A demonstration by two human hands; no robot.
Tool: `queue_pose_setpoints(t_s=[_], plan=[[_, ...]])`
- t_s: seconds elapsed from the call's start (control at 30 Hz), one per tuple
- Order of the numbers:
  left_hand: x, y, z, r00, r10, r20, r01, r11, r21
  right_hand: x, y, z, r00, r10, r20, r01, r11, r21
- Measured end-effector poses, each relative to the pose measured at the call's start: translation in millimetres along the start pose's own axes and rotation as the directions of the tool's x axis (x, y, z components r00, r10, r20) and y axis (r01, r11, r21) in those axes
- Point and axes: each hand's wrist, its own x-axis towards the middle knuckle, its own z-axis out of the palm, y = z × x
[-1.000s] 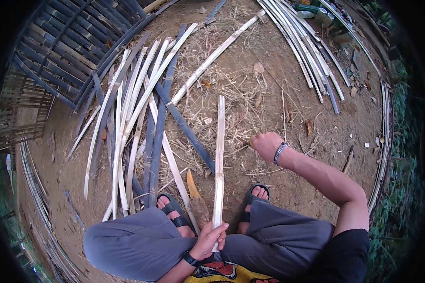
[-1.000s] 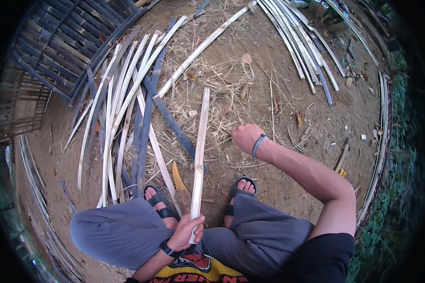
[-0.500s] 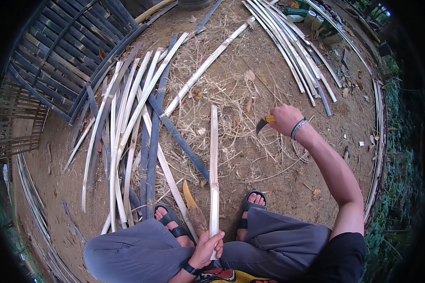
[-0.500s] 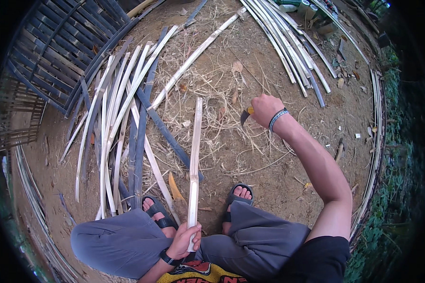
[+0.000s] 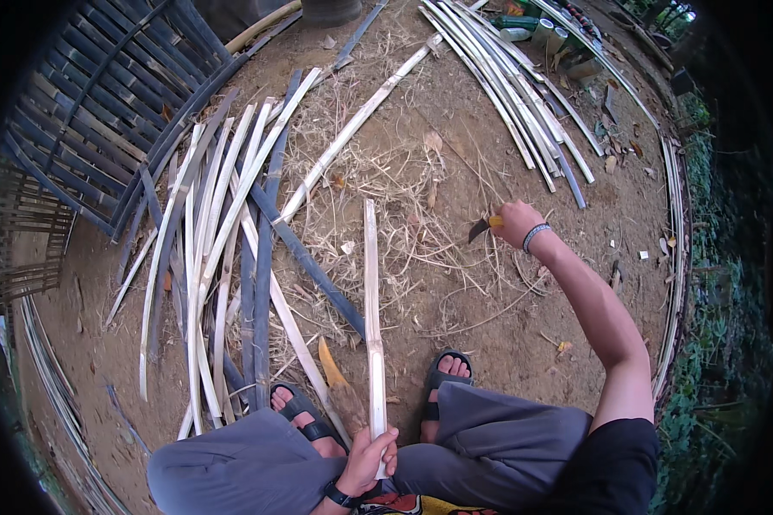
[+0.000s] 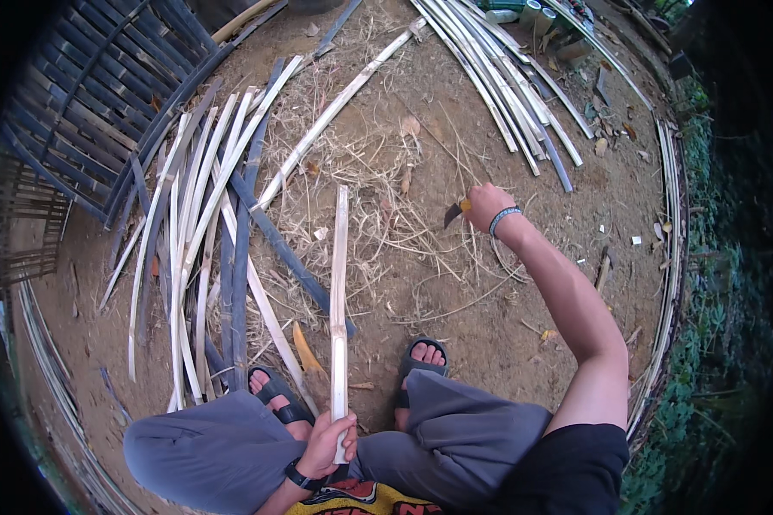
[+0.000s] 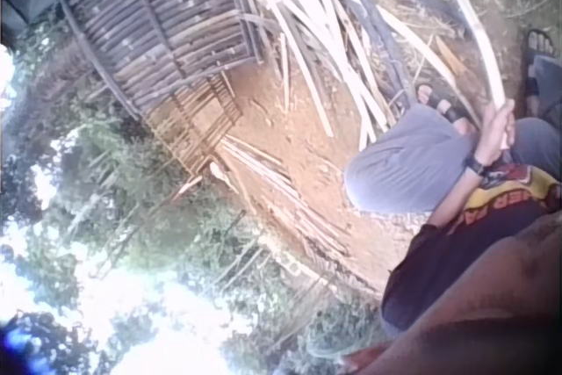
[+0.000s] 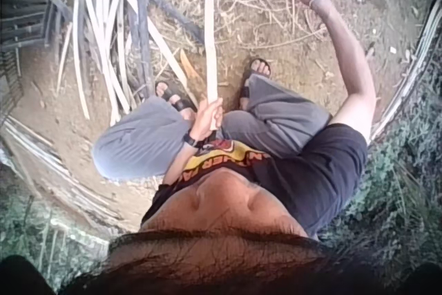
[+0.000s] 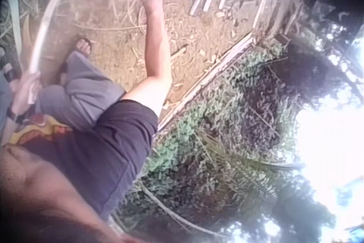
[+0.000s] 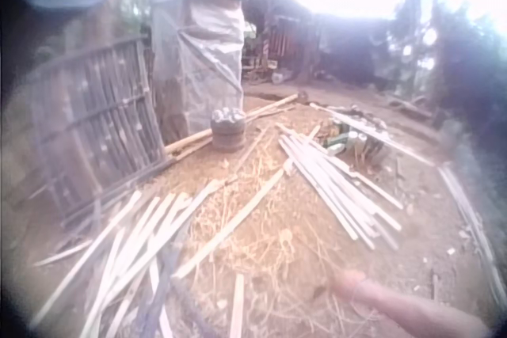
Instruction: The person shaves a piece of bamboo by hand using a knife, removing thin strips from the surface.
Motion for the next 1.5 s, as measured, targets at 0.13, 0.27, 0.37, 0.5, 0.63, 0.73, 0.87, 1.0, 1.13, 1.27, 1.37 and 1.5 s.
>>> queue_pose_setpoints(t_s=[0.13,0.27,0.37,0.5,0.63,0.73,0.87,1.0,1.13,1.27,1.37,1.5], plan=[[-1.0,0.1,-2.4,1.0,-0.008,-0.017,0.007,1.0,-0.031,7.9,-17.4,-36.7,0.994,0.001,-0.107,0.008,0.996,0.084],[1.5,-0.9,2.1,1.0,-0.021,-0.012,0.021,1.0,-0.007,16.9,-24.7,0.2,0.997,0.049,-0.053,-0.048,0.999,0.021],[1.4,1.3,-0.5,1.0,-0.019,-0.022,0.019,1.0,-0.018,10.0,-39.8,7.3,0.996,-0.03,-0.082,0.028,0.999,-0.023],[-0.3,0.4,-0.3,1.0,-0.005,-0.013,0.005,1.0,-0.001,7.7,-43.5,3.3,0.999,0.009,-0.049,-0.009,1.0,0.0],[-0.2,0.6,-0.8,1.0,-0.006,-0.007,0.006,1.0,-0.003,14.7,-27.0,5.3,0.997,-0.074,0.012,0.075,0.996,-0.054],[-1.3,-2.1,-0.1,1.0,0.001,0.003,-0.001,1.0,0.006,3.7,-35.9,22.7,0.999,-0.029,-0.023,0.027,0.998,-0.065],[-0.7,-4.2,0.6,1.0,0.014,0.005,-0.014,1.0,0.005,14.6,-35.4,10.2,0.998,-0.063,-0.012,0.061,0.995,-0.082],[2.5,2.2,2.3,0.999,0.03,0.027,-0.03,1.0,0.007,18.5,-15.2,-2.1,0.996,0.064,-0.065,-0.067,0.997,-0.035],[-3.1,6.1,1.4,0.999,0.038,0.013,-0.038,0.999,0.017,-11.8,-39.4,-49.0,0.968,0.136,-0.21,-0.084,0.968,0.237],[-2.6,0.0,-1.4,0.999,0.03,-0.01,-0.03,0.999,0.025,-30.0,-84.6,-56.4,0.999,0.008,-0.049,0.017,0.875,0.485],[0.6,-1.1,-1.1,1.0,0.015,-0.022,-0.014,0.999,0.043,-57.3,-119.5,-25.3,0.966,-0.243,0.093,0.147,0.804,0.577],[-1.8,2.3,2.7,0.999,0.02,-0.033,-0.018,0.998,0.052,-103.7,-143.7,22.8,0.759,-0.642,0.11,0.526,0.703,0.478]])
